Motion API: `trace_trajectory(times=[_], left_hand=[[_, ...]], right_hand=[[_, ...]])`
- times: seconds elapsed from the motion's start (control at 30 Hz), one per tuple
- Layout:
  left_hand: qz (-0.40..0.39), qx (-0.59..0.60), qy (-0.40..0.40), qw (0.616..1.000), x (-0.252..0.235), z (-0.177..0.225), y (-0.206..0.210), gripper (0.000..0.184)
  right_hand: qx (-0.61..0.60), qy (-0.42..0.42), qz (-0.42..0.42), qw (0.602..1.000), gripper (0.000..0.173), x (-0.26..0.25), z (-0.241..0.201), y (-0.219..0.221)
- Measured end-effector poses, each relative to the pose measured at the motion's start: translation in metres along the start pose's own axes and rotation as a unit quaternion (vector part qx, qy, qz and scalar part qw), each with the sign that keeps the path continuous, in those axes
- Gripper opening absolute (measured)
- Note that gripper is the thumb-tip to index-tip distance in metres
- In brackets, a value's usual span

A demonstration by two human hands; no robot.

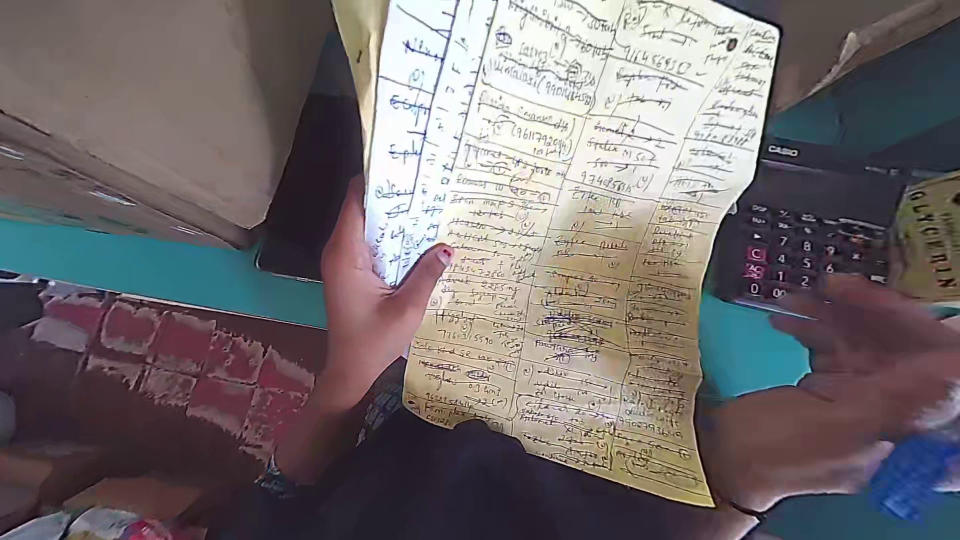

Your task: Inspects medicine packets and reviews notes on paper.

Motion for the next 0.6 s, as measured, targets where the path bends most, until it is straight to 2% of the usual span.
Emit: trace_trajectory(times=[0.13, 0.23, 0.4, 0.6], left_hand=[[-0.006, -0.012, -0.017, 1.0, 0.002, 0.0, -0.001, 0.066], [-0.004, -0.011, -0.014, 1.0, 0.003, -0.001, -0.002, 0.07], [0.002, -0.011, -0.021, 1.0, 0.004, -0.002, -0.003, 0.071], [0.017, -0.015, -0.031, 0.999, 0.004, -0.003, -0.004, 0.069]], right_hand=[[-0.131, 0.004, -0.143, 0.981, 0.039, 0.002, -0.004, 0.009], [-0.14, 0.003, -0.206, 0.969, 0.038, 0.006, -0.017, 0.021], [-0.126, 0.009, -0.223, 0.967, 0.045, 0.011, -0.024, 0.024], [-0.074, 0.089, -0.215, 0.97, 0.04, 0.013, -0.011, 0.018]])
Point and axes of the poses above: each hand's wrist, its own x-axis away from the middle knuckle, its own y-axis out of the palm, z = x × y, the point moved 8 cm from there along -x, towards the middle knuckle, and after that the axes turned 10 degrees about -z, right-handed, at the moved point
